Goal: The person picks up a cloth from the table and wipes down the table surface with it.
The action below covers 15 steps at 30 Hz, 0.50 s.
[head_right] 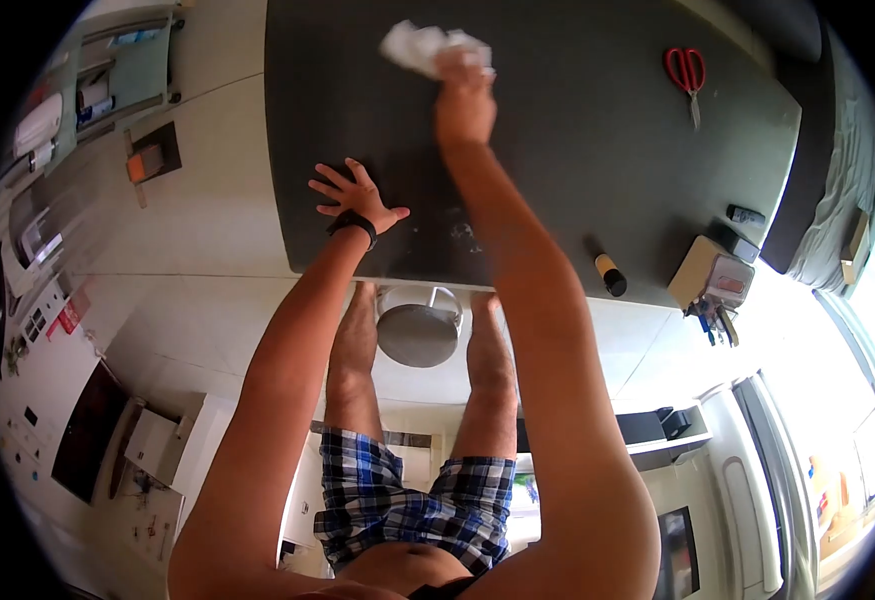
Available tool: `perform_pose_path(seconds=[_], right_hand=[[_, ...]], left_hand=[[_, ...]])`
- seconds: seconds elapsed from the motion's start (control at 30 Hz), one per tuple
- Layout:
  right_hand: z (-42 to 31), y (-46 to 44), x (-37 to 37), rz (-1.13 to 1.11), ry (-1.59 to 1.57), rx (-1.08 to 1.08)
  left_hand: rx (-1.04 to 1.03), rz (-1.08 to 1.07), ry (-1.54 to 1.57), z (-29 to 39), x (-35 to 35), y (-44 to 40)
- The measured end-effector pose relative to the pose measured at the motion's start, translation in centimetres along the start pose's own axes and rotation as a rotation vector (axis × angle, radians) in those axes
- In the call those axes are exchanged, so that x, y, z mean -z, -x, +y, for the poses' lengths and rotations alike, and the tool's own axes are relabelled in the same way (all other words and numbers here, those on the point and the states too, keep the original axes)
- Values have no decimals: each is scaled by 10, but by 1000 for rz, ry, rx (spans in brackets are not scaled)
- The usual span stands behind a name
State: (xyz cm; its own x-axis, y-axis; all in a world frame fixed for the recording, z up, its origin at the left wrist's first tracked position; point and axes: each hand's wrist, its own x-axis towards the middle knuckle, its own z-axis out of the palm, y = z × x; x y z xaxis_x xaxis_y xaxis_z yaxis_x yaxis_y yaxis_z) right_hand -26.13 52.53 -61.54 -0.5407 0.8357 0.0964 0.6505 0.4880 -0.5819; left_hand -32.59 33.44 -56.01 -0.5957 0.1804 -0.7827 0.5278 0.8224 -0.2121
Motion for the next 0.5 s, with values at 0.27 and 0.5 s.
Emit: perform_pose_path(seconds=[0.27, 0.5], right_hand=[[11, 85, 46, -557, -81, 773], [238, -15, 166, -236, 536, 494]], left_hand=[[2, 30, 39, 1, -1, 2], [-17, -15, -13, 3, 4, 3]])
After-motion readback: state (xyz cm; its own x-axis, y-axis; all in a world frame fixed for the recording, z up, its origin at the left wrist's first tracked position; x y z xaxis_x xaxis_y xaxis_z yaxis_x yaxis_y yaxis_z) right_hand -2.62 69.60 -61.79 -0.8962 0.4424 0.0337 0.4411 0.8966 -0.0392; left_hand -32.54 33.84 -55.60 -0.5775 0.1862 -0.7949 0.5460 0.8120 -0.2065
